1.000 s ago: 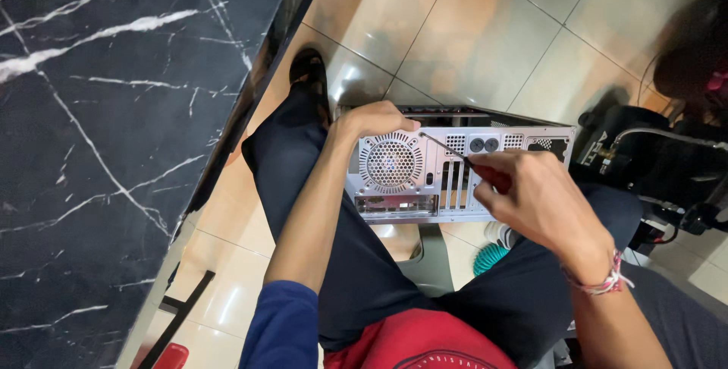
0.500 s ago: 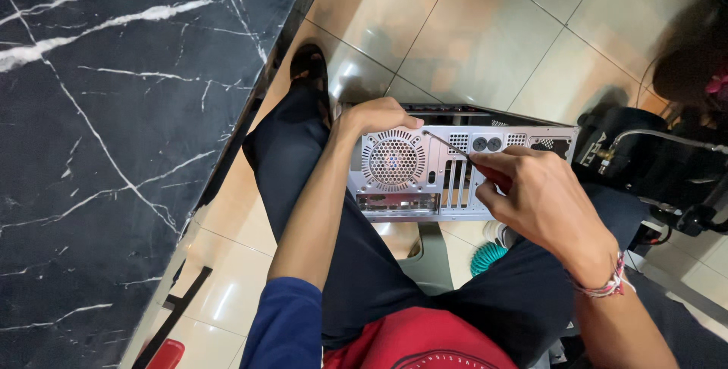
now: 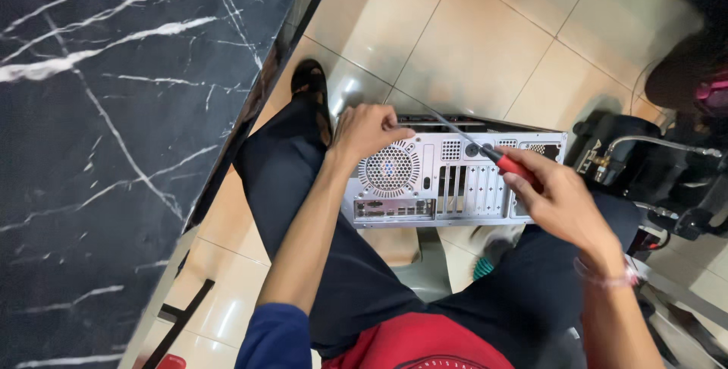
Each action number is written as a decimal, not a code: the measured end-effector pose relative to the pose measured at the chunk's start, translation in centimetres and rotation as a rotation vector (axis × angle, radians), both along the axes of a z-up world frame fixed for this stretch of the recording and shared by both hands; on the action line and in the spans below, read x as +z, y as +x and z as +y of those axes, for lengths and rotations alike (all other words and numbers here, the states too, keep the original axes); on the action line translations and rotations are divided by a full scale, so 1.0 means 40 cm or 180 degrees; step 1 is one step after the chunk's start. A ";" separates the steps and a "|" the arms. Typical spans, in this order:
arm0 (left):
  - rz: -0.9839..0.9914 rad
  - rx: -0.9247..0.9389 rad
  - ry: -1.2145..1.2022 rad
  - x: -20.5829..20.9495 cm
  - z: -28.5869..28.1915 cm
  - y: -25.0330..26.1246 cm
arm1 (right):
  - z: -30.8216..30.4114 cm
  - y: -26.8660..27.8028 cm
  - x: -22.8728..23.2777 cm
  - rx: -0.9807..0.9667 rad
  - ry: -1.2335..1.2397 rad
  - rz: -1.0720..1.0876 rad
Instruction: The person uses a screwdriver to remove screws from the back of a computer case. They then remove the side panel and place it on the table. The person continues to unscrew and remove a fan from the back of the case.
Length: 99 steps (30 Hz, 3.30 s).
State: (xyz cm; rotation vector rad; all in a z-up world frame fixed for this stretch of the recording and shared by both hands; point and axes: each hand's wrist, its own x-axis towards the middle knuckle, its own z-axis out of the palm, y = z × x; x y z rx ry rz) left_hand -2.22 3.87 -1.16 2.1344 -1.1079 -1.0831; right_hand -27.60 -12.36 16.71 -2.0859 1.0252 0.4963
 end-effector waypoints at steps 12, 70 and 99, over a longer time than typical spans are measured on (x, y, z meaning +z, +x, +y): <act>0.1414 0.1752 0.1187 0.048 0.279 -0.162 | -0.117 -0.298 -0.393 -0.1169 -0.1435 -0.0349; 0.0474 -0.2350 0.2886 -0.413 -0.106 -0.116 | 0.030 -0.047 -0.369 -0.0033 0.1146 0.0444; 0.0673 -0.2284 0.3167 -0.548 0.062 -0.224 | -0.053 0.093 -0.653 0.1294 0.0716 0.1720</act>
